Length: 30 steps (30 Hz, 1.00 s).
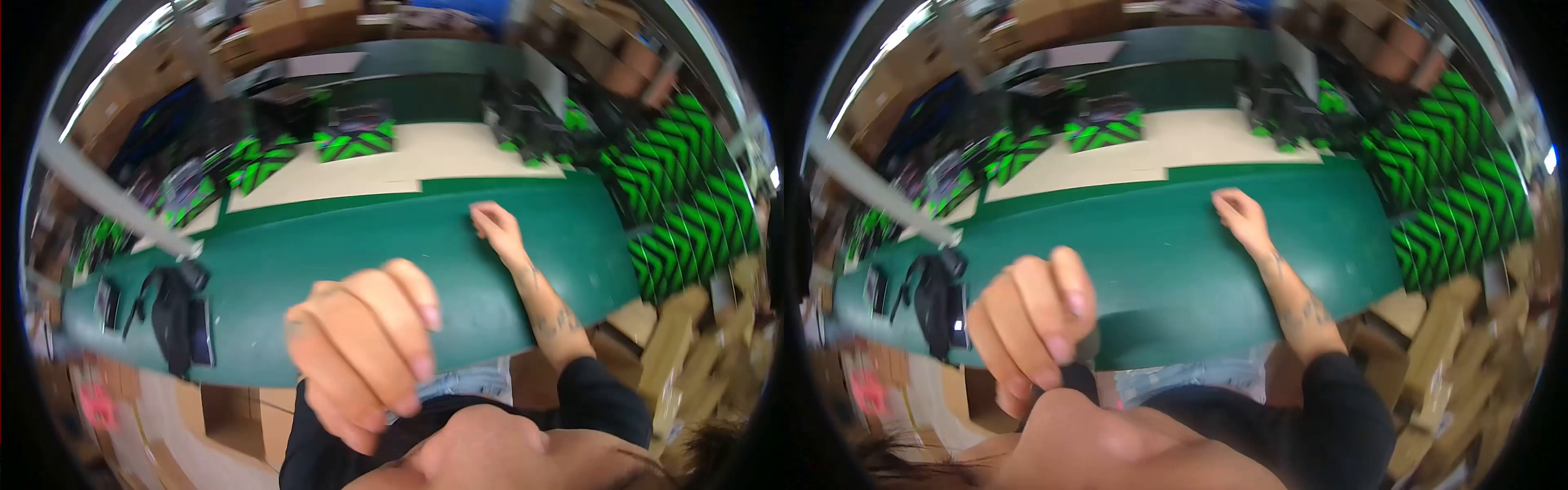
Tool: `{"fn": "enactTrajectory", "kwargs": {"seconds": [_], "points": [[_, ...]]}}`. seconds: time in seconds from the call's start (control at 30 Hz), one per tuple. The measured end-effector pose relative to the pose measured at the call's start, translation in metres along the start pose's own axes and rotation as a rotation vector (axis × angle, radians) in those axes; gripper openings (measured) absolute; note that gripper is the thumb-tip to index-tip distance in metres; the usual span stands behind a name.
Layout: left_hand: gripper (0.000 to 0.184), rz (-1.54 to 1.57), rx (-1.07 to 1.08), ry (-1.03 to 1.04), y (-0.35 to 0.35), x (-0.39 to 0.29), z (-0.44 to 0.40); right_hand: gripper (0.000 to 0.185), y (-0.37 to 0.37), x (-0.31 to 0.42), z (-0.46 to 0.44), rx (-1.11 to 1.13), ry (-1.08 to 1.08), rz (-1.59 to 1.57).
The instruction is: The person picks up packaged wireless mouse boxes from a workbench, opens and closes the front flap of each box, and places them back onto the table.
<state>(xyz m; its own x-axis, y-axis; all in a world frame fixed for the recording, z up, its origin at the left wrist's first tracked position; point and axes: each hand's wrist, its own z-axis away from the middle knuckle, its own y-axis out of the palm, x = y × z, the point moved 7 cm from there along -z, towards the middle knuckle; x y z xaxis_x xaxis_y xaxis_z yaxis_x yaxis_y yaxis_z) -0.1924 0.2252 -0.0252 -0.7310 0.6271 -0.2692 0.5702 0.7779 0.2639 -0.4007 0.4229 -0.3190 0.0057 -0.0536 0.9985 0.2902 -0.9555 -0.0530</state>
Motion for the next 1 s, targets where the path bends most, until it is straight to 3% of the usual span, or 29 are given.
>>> {"fn": "enactTrajectory", "kwargs": {"seconds": [0.1,0.2,0.23,0.3,0.4,0.5,0.63,0.77,0.8,0.87,0.9,0.93,0.97,1.0], "points": [[0.02,-0.094,-0.131,-0.152,-0.008,0.017,0.004,0.038,-0.041,0.009,-0.037,-0.22,-0.011,-0.07],[0.022,-0.102,-0.136,-0.18,-0.016,0.026,0.006,0.065,-0.109,0.019,-0.086,-0.598,0.142,-0.223],[0.023,-0.112,-0.138,-0.193,-0.016,0.029,0.006,0.076,-0.149,0.019,-0.108,-0.966,-0.1,0.085],[0.024,-0.139,-0.143,-0.206,-0.018,0.031,0.006,0.094,-0.15,0.086,-0.098,-1.166,-0.339,0.657],[0.02,-0.184,-0.103,-0.241,-0.022,0.04,0.004,0.09,-0.164,0.079,-0.129,-0.838,-0.171,0.752],[0.019,-0.251,-0.126,-0.307,-0.035,0.06,0.003,0.082,-0.167,0.085,-0.112,-0.854,-0.078,0.736],[0.009,-0.41,-0.174,-0.564,-0.072,0.116,0.017,0.079,-0.195,0.053,-0.083,-0.941,-0.238,0.456],[0.022,-0.601,-0.194,-0.884,-0.105,0.182,0.051,0.074,-0.193,0.053,-0.044,-0.877,-0.359,0.164],[0.028,-0.651,-0.145,-0.924,-0.11,0.195,0.059,0.069,-0.189,0.061,-0.031,-0.882,-0.353,0.279],[0.041,-0.755,-0.051,-1.008,-0.119,0.215,0.078,0.068,-0.168,0.08,-0.002,-0.898,-0.454,0.31],[0.046,-0.706,-0.12,-1.024,-0.123,0.22,0.083,0.067,-0.156,0.089,0.012,-0.907,-0.509,0.322],[0.052,-0.659,-0.192,-1.036,-0.126,0.225,0.087,0.065,-0.138,0.1,0.03,-0.865,-0.642,0.348],[0.058,-0.614,-0.267,-1.048,-0.132,0.23,0.092,0.065,-0.113,0.116,0.049,-0.847,-0.87,0.64],[0.079,-0.385,-0.362,-0.98,-0.135,0.234,0.095,0.065,-0.084,0.131,0.068,-0.788,-1.141,0.75]]}}
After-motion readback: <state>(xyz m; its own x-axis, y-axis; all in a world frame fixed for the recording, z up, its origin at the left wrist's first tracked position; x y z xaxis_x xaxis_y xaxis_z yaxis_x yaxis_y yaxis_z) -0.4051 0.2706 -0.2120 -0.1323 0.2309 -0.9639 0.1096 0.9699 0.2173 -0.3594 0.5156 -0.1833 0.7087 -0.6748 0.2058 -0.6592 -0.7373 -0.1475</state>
